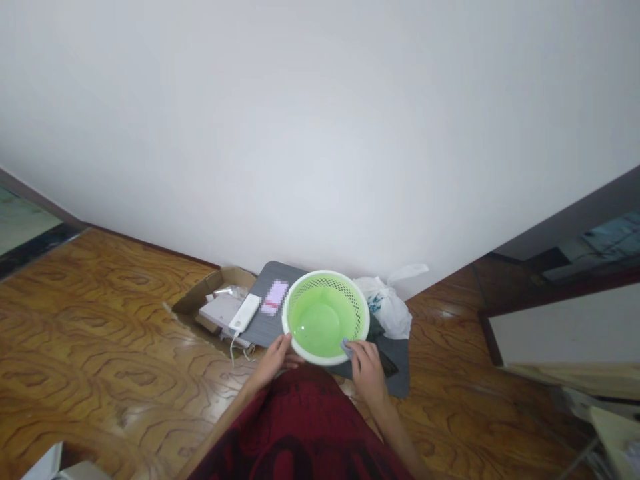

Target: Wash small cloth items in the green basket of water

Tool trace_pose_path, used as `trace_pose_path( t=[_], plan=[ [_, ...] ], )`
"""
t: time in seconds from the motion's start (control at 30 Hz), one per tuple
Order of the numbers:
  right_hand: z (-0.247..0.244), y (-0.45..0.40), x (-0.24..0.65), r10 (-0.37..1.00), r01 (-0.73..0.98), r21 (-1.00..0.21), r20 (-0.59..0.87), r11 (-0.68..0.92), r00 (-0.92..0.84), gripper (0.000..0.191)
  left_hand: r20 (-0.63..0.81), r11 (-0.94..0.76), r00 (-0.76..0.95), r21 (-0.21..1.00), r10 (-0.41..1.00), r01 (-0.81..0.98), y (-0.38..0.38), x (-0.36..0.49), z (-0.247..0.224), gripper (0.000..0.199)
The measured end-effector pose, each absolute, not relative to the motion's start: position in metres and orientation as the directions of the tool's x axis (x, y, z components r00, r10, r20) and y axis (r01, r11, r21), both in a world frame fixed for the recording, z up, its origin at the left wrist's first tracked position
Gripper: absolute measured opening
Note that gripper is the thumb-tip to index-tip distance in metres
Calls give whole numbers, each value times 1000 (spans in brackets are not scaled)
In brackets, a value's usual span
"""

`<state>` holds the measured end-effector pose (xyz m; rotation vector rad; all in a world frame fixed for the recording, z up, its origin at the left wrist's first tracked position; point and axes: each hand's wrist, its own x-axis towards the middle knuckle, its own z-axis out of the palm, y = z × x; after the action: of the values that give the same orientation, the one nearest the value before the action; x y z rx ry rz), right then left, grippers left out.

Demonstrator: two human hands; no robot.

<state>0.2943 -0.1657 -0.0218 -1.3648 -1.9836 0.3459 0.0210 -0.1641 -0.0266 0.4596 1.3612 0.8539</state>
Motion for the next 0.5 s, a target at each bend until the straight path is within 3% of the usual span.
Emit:
trace_pose_path(
  t=[0.27,0.5],
  plan=[
    [-17,-99,335,927,796,-508,332,330,-172,36,-630,601,-27,751,776,-273,-165,25,-23,49],
    [-17,-141,299,906,740,-528,309,418,-291,35,-620,584,-29,752,784,-305,-164,28,-29,56]
  ],
)
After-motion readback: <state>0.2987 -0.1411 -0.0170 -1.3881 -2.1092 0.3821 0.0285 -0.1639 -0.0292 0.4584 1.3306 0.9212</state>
